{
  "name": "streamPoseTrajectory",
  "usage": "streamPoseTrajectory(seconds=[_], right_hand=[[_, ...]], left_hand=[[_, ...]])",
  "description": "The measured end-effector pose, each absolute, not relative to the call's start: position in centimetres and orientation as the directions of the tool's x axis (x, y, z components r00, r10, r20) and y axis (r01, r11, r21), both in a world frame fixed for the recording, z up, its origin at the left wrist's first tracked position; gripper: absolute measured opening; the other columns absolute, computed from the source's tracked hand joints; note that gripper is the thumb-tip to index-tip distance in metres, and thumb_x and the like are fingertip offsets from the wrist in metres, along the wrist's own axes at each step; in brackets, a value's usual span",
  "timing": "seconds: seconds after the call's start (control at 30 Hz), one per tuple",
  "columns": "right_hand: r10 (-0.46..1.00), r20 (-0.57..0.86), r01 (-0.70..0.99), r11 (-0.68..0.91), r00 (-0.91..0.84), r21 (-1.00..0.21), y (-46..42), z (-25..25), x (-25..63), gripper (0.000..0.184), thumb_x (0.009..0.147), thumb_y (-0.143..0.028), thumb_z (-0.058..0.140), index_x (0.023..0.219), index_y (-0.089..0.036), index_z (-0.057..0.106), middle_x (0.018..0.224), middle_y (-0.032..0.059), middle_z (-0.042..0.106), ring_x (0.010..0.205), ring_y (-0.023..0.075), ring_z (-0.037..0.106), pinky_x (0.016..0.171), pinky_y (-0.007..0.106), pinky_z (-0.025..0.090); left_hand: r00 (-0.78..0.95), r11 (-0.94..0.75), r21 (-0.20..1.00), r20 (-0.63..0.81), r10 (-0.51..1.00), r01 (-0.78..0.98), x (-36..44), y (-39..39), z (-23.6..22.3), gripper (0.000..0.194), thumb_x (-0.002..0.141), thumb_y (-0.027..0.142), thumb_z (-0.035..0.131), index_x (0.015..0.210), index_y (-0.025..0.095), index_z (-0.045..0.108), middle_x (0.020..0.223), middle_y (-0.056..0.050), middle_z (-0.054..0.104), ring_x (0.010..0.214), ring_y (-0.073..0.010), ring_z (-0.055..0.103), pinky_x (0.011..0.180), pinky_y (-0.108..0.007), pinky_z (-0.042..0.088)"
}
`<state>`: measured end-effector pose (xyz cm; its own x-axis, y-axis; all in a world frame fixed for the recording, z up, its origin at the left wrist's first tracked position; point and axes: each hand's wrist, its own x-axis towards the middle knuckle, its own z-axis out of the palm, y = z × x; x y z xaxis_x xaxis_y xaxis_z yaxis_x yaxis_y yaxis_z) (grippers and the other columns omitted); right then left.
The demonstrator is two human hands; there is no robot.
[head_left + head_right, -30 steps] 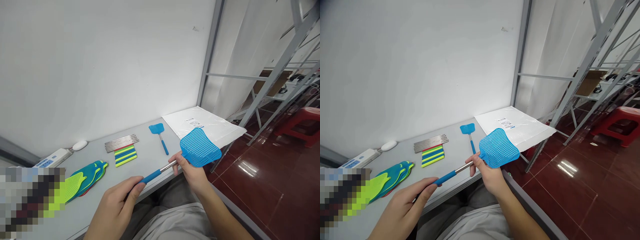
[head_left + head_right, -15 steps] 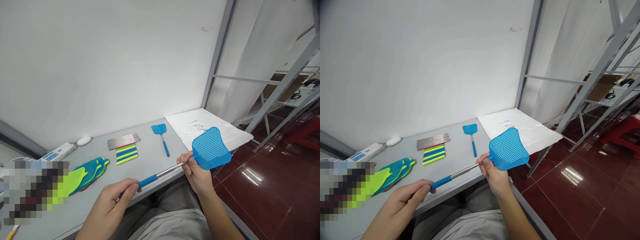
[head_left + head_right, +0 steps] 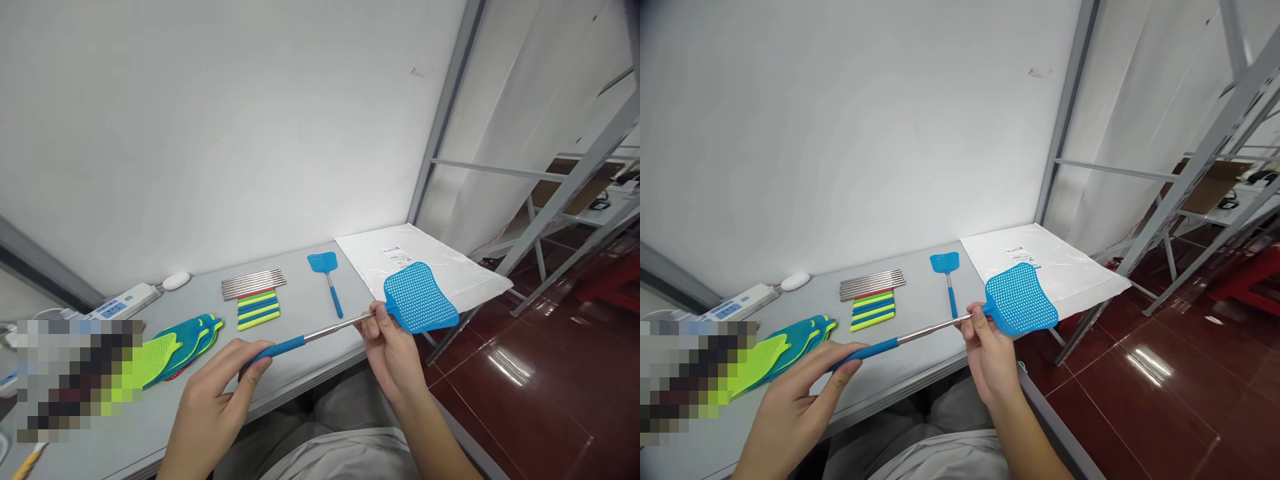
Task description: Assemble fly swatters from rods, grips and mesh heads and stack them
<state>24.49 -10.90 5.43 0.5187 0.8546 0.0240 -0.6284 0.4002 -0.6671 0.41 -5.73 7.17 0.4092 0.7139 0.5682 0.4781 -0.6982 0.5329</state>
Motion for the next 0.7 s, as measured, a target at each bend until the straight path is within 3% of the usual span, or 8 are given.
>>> streamPoseTrajectory(seconds=[0.23, 0.37, 0.57, 0.7], right_hand=[[0.893, 0.13, -0.444, 0.335, 0.43, -0.831, -11.6, 4.8, 22.6, 0.032, 0.09, -0.05, 0.058, 0.089, -0.02, 0.07, 0.056, -0.002, 0.053, 0.068, 0.014, 0.051, 0.079, 0.032, 0.042], [0.883, 0.19, -0.333, 0.35, 0.429, -0.875, -11.8, 4.6, 22.5, 0.033, 0.091, -0.049, 0.057, 0.09, -0.019, 0.071, 0.056, -0.0023, 0.051, 0.063, 0.0136, 0.048, 0.07, 0.03, 0.039], [0.86, 0.147, -0.421, 0.38, 0.489, -0.824, -11.6, 4.9, 24.0, 0.029, 0.088, -0.048, 0.063, 0.084, -0.02, 0.07, 0.057, -0.0037, 0.047, 0.062, 0.012, 0.046, 0.074, 0.031, 0.042], [0.81, 0.13, -0.462, 0.45, 0.572, -0.764, -11.5, 5.4, 26.5, 0.025, 0.087, -0.045, 0.065, 0.083, -0.021, 0.069, 0.057, -0.0045, 0.046, 0.062, 0.0113, 0.046, 0.076, 0.03, 0.043]], left_hand=[[0.344, -0.54, 0.675, 0.417, 0.841, 0.503, 0.8, -6.1, 6.5, 0.022, 0.087, 0.042, 0.06, 0.093, 0.023, 0.071, 0.096, -0.003, 0.072, 0.087, -0.02, 0.068, 0.038, -0.015, 0.042], [0.387, -0.557, 0.645, 0.402, 0.83, 0.524, -0.1, -5.7, 6.7, 0.025, 0.085, 0.045, 0.061, 0.093, 0.024, 0.073, 0.096, -0.004, 0.073, 0.088, -0.0217, 0.069, 0.046, -0.017, 0.049], [0.337, -0.629, 0.534, 0.547, 0.766, 0.564, -3.7, -4.1, 6.2, 0.023, 0.079, 0.047, 0.068, 0.09, 0.029, 0.075, 0.091, -0.002, 0.075, 0.087, -0.0232, 0.07, 0.075, -0.028, 0.057], [0.162, -0.53, 0.59, 0.561, 0.812, 0.609, -7.0, -3.6, 5.6, 0.025, 0.075, 0.052, 0.069, 0.085, 0.03, 0.076, 0.084, -0.001, 0.075, 0.077, -0.0225, 0.068, 0.065, -0.028, 0.055]])
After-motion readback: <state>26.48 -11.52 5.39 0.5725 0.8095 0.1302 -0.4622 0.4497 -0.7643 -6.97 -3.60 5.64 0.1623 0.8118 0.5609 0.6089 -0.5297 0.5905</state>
